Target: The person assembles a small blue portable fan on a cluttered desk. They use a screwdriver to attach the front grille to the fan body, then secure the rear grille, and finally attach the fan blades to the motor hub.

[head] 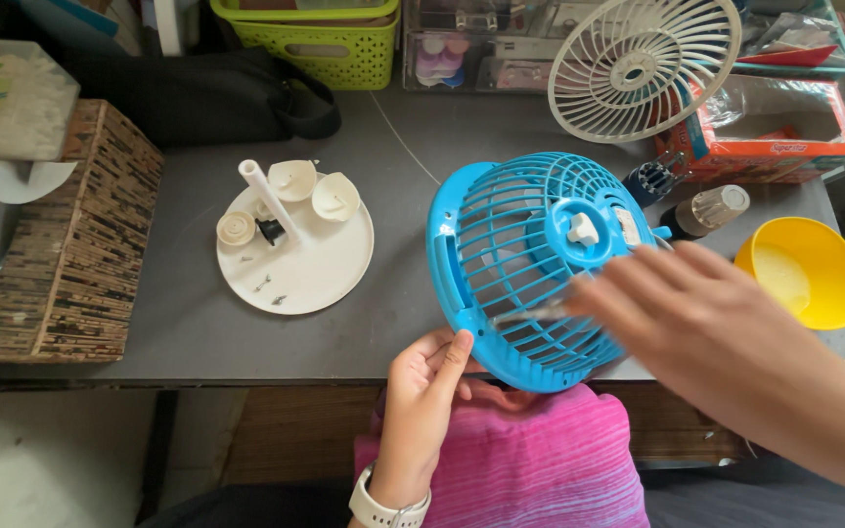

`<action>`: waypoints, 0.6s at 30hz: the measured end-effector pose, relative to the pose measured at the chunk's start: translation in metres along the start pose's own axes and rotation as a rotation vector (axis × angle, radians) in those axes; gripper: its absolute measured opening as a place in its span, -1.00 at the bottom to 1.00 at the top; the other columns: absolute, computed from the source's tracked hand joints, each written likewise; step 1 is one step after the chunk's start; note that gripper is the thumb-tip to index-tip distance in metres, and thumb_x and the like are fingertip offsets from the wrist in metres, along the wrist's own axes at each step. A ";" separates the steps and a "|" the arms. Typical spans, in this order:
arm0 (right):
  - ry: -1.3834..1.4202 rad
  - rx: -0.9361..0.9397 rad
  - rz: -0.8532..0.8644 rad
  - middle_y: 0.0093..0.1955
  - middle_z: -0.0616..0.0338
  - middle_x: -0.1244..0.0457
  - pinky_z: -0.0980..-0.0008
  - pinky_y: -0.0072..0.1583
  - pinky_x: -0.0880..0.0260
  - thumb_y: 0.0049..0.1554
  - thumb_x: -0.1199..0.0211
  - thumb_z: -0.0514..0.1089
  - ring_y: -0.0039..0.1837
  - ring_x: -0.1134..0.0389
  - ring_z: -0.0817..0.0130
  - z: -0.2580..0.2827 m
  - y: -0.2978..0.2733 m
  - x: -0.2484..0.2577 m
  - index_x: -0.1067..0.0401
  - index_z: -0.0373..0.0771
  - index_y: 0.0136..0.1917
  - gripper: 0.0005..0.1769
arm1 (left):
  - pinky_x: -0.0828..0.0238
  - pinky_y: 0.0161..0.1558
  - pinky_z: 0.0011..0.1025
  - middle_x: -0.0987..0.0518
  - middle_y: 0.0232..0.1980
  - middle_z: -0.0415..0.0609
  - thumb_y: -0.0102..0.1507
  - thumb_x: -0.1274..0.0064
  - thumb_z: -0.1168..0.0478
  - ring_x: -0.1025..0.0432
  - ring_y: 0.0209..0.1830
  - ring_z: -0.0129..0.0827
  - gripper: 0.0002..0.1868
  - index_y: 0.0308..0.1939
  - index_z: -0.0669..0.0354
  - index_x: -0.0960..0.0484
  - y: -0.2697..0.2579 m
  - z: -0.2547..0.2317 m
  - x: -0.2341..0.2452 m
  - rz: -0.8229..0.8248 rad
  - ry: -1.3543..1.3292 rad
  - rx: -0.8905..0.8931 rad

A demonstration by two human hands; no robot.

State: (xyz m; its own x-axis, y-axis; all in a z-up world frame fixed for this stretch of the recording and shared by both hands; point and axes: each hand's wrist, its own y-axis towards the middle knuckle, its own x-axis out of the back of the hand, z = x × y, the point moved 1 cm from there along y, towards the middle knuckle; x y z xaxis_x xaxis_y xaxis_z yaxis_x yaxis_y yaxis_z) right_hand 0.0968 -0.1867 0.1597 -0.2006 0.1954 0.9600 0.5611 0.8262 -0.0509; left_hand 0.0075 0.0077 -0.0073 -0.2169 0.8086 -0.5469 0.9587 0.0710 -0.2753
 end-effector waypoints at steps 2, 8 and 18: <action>0.193 -0.247 -0.024 -0.07 0.25 -0.38 0.24 -0.11 -0.38 0.11 -0.30 -0.03 -0.03 -0.44 0.27 0.002 -0.009 -0.003 -0.44 -0.18 0.06 -0.71 | -0.27 -0.42 -0.63 -0.75 -0.18 -0.02 0.35 -0.08 0.10 -0.58 -0.29 -0.53 -0.65 -0.03 0.38 -0.67 0.002 0.003 0.001 -0.004 0.014 -0.025; 0.554 -0.428 0.021 -0.15 0.22 -0.44 0.25 -0.24 -0.43 -0.01 -0.38 -0.01 -0.26 -0.49 0.29 0.026 -0.003 -0.012 -0.51 -0.06 0.00 -0.71 | -0.52 -0.35 -0.52 -0.74 -0.22 0.05 0.35 -0.13 0.13 -0.42 -0.42 -0.55 -0.68 -0.09 0.41 -0.63 0.003 0.008 0.003 0.027 -0.091 -0.016; 0.656 -0.780 -0.246 -0.30 0.11 -0.23 0.33 -0.24 -0.35 -0.14 -0.62 -0.05 -0.33 -0.30 0.35 0.055 -0.026 -0.042 -0.47 -0.31 -0.16 -0.56 | -0.65 -0.14 -0.45 -0.70 -0.20 0.03 0.27 -0.22 0.19 -0.61 -0.26 -0.43 -0.70 -0.10 0.41 -0.62 0.027 -0.024 -0.010 0.114 -0.062 -0.033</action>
State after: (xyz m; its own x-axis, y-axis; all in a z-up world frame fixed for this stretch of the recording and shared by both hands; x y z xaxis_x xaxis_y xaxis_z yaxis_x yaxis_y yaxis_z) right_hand 0.0471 -0.1872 0.1058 -0.0361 -0.4492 0.8927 0.9729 0.1884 0.1342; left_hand 0.0398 0.0155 0.0102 -0.1158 0.7747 -0.6217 0.9832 0.0004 -0.1826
